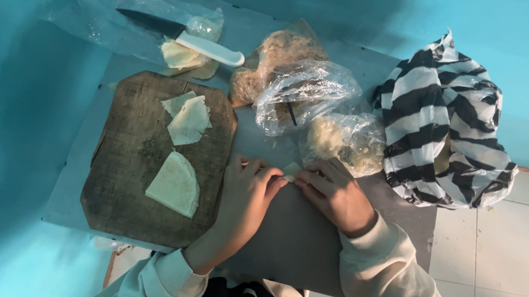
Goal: The person sits at a small table and folds thin pastry wrappers. They spoon filling from a plastic bag onto a wrapper, fold the wrapper over the filling into a closed shape, and set the folded piece aside, working through several wrappers one at a time.
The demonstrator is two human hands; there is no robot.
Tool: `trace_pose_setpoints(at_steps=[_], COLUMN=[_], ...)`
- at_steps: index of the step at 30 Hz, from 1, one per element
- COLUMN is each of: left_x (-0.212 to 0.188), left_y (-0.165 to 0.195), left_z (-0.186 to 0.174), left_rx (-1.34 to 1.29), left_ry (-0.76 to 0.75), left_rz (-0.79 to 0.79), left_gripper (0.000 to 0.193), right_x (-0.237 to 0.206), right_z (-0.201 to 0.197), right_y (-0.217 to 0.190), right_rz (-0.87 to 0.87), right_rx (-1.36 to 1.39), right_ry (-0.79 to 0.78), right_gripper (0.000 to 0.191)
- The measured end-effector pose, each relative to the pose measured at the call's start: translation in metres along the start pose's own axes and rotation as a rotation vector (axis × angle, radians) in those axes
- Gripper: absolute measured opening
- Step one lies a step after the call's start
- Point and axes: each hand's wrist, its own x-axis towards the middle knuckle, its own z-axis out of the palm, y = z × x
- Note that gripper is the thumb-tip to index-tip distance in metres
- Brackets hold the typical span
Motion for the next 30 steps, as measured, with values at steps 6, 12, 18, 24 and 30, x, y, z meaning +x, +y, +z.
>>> trace_pose_setpoints(at_steps=[6,12,18,24,30], left_x=[0.002,0.003,0.006,0.008,0.005], left_y=[0.002,0.0,0.002,0.003,0.002], left_z=[-0.002,-0.002,0.0,0.001,0.002], left_rx=[0.011,0.06,0.13,0.184,0.18], left_ry=[0.015,0.0,0.01,0.032,-0.01], left_rz=[-0.027,-0.028,-0.023,0.075,0.099], left_gripper=[0.019,0.022,0.02,0.017,0.031], right_x=[0.002,0.003,0.004,0.005,0.001], right_z=[-0.002,-0.001,0.001,0.003,0.008], right_y=[0.002,0.004,0.006,0.004,0.007], right_rz=[-0.034,-0.068,-0.089,-0.08,-0.047], right_rx=[-0.057,-0.106,-0.151,-0.115,-0.065], right_ry=[-0.011,-0.011,0.009,0.024,0.05], right_gripper=[0.023,0.026,0.025,0.022,0.024])
